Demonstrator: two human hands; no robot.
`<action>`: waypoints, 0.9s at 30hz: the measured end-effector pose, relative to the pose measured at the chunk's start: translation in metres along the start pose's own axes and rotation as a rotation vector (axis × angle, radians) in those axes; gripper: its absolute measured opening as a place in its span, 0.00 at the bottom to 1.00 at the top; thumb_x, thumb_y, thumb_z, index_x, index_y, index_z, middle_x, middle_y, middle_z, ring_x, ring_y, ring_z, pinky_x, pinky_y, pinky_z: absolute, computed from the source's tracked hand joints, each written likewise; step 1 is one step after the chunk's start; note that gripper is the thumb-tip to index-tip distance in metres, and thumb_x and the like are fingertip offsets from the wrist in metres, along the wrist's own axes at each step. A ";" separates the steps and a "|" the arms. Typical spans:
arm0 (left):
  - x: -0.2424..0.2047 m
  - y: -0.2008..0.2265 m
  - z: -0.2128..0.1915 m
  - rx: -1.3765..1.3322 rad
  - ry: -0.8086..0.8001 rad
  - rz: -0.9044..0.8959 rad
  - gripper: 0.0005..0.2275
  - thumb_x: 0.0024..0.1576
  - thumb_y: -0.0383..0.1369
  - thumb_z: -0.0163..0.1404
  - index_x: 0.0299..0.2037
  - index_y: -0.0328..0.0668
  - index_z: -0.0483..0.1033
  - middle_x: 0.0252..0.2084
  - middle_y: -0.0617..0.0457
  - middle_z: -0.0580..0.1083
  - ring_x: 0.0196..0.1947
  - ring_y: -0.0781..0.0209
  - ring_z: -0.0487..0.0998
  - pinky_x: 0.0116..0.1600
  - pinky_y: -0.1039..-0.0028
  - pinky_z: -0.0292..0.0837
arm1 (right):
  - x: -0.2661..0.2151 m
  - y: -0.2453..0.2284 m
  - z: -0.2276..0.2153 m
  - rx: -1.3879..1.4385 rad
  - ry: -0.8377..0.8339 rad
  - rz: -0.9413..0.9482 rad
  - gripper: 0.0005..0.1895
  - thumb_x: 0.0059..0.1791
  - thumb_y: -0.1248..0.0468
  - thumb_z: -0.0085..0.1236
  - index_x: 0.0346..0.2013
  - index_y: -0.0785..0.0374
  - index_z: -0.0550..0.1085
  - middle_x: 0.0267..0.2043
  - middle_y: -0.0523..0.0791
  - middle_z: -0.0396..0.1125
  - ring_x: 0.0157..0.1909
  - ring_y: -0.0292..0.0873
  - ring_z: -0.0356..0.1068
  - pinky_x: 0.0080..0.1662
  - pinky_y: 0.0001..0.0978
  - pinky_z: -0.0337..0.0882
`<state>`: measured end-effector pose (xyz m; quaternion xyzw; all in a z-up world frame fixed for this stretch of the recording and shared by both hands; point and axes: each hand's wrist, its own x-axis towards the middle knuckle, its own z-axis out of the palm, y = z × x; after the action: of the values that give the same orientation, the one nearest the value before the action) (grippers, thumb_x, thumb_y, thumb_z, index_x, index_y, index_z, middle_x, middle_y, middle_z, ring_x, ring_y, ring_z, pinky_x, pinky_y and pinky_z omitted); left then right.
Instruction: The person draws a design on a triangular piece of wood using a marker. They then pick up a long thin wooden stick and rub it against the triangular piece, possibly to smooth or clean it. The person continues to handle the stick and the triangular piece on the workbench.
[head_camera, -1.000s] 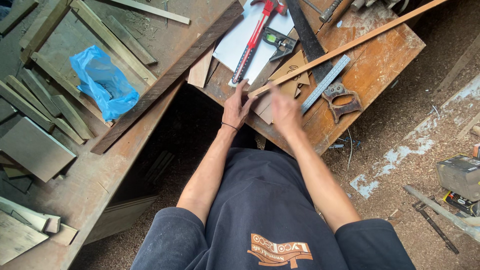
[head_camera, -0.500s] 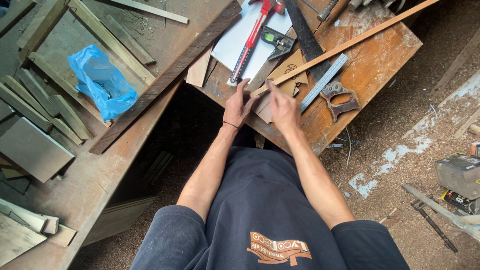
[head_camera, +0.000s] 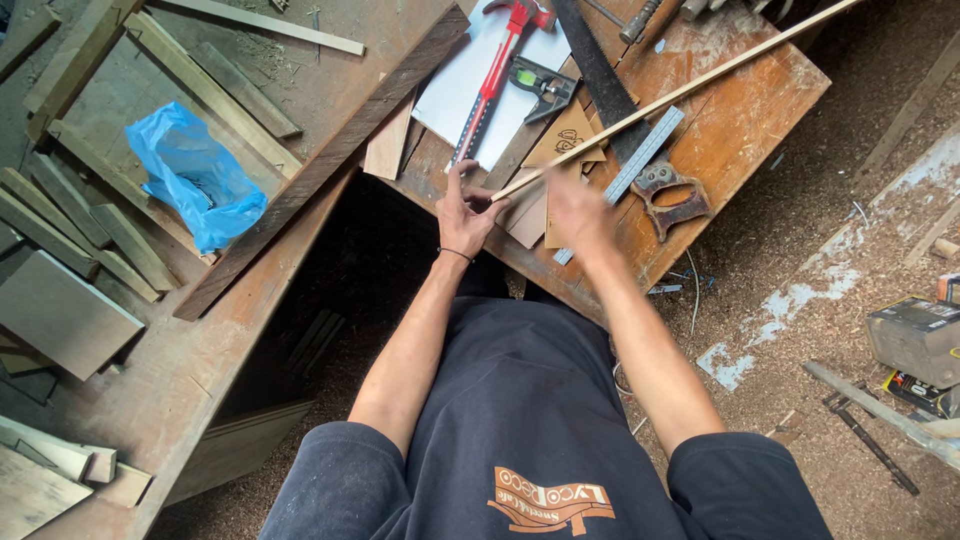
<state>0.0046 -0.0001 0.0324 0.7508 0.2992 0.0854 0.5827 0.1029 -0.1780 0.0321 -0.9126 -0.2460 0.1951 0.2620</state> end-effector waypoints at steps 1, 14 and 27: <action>0.000 0.000 0.001 0.002 -0.010 -0.016 0.29 0.50 0.29 0.68 0.59 0.43 0.66 0.34 0.51 0.83 0.28 0.68 0.82 0.34 0.77 0.75 | 0.000 0.004 -0.002 -0.016 0.101 0.122 0.18 0.63 0.58 0.47 0.69 0.46 0.70 0.21 0.41 0.61 0.19 0.36 0.57 0.17 0.30 0.62; -0.007 -0.002 0.003 -0.002 -0.015 -0.001 0.20 0.50 0.25 0.64 0.54 0.41 0.76 0.34 0.51 0.82 0.30 0.71 0.79 0.32 0.79 0.73 | 0.001 0.009 -0.006 0.070 0.402 0.120 0.18 0.60 0.65 0.47 0.64 0.62 0.74 0.20 0.44 0.67 0.17 0.37 0.63 0.16 0.30 0.64; -0.006 -0.018 -0.029 0.180 0.029 0.211 0.15 0.50 0.26 0.65 0.48 0.40 0.82 0.38 0.45 0.80 0.37 0.56 0.83 0.42 0.71 0.78 | 0.020 0.004 0.007 0.098 0.269 0.063 0.14 0.66 0.58 0.42 0.43 0.62 0.70 0.27 0.45 0.64 0.28 0.39 0.65 0.29 0.34 0.68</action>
<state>-0.0204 0.0225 0.0258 0.8261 0.2335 0.1300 0.4961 0.1172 -0.1674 0.0192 -0.9239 -0.1700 0.0907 0.3307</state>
